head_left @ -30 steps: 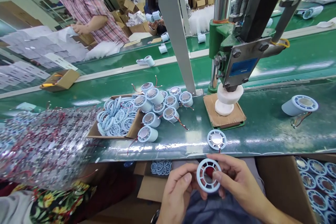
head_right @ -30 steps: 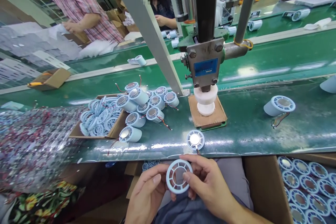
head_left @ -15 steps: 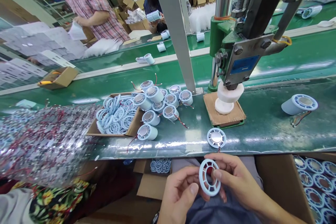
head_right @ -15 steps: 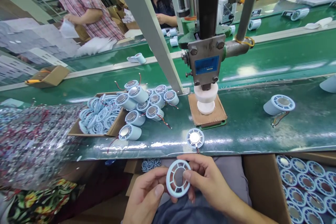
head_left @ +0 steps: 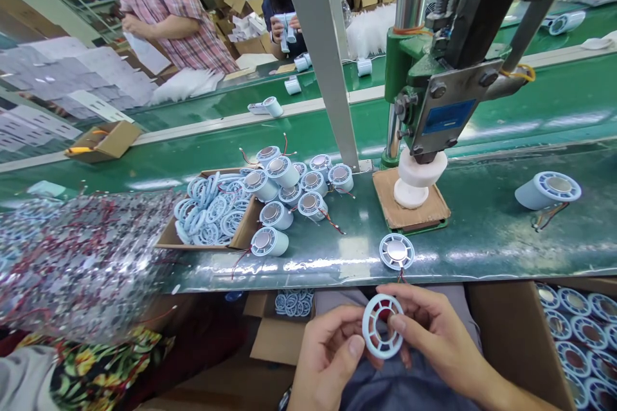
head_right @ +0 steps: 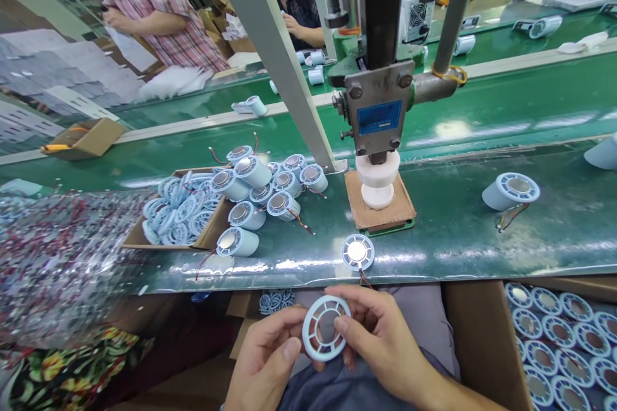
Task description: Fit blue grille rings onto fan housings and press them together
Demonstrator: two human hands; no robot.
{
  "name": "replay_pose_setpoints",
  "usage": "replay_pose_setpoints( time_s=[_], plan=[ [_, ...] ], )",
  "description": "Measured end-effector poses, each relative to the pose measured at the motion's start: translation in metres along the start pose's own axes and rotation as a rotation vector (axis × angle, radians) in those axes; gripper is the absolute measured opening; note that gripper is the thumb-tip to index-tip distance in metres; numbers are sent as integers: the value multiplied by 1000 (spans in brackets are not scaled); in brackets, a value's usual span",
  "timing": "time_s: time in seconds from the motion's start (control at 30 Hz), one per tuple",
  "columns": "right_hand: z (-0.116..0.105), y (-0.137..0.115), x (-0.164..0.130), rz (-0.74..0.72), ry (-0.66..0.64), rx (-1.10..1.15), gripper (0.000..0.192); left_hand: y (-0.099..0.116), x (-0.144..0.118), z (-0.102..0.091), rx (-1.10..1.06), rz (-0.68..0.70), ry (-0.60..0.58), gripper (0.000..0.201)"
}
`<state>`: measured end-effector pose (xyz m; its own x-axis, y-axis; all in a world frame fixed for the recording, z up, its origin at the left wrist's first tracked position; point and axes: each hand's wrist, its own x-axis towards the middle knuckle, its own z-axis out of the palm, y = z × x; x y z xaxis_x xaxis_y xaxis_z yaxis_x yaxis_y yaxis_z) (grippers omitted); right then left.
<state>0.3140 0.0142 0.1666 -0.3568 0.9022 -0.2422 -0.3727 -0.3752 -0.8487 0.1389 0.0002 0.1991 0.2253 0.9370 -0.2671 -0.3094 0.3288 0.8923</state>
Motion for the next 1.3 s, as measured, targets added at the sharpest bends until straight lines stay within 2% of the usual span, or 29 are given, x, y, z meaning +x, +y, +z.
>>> replay_pose_setpoints(
  time_s=[0.2,0.33,0.4,0.47,0.57,0.63,0.7,0.73,0.8,0.83,0.93,1.0,1.1,1.2,1.3],
  plan=[
    [6,-10,-8,-232,101,-435,29,2,0,1,239,-10,136,42],
    [9,-7,-10,-370,106,-614,29,-6,4,-2,422,-6,214,56],
    [10,-2,-9,-328,68,-590,29,-12,10,-5,472,-22,215,64],
    [11,3,-7,-207,41,-478,33,-18,15,-7,477,-29,250,69],
    [11,7,-5,-10,45,-263,47,-22,19,-11,433,41,348,70],
    [10,7,-2,48,71,-181,55,-22,16,-15,396,102,311,66],
    [9,5,0,67,94,-142,59,-23,10,-20,404,140,197,61],
    [9,3,1,72,97,-130,60,-25,6,-23,445,162,159,66],
    [9,1,3,76,93,-122,62,-28,0,-29,602,205,114,88],
    [9,0,3,76,89,-125,63,-30,-2,-32,697,228,97,92],
    [9,0,3,66,82,-157,71,-33,-1,-36,891,306,45,78],
    [6,1,0,8,64,-241,71,-31,2,-36,924,344,60,70],
    [-5,1,-4,-225,101,-476,53,-26,5,-32,902,353,120,67],
    [-21,-3,-4,-487,316,-669,39,-25,2,-27,854,324,213,66],
    [-35,-8,2,-612,519,-856,34,-28,-3,-25,844,256,296,68]
  ],
)
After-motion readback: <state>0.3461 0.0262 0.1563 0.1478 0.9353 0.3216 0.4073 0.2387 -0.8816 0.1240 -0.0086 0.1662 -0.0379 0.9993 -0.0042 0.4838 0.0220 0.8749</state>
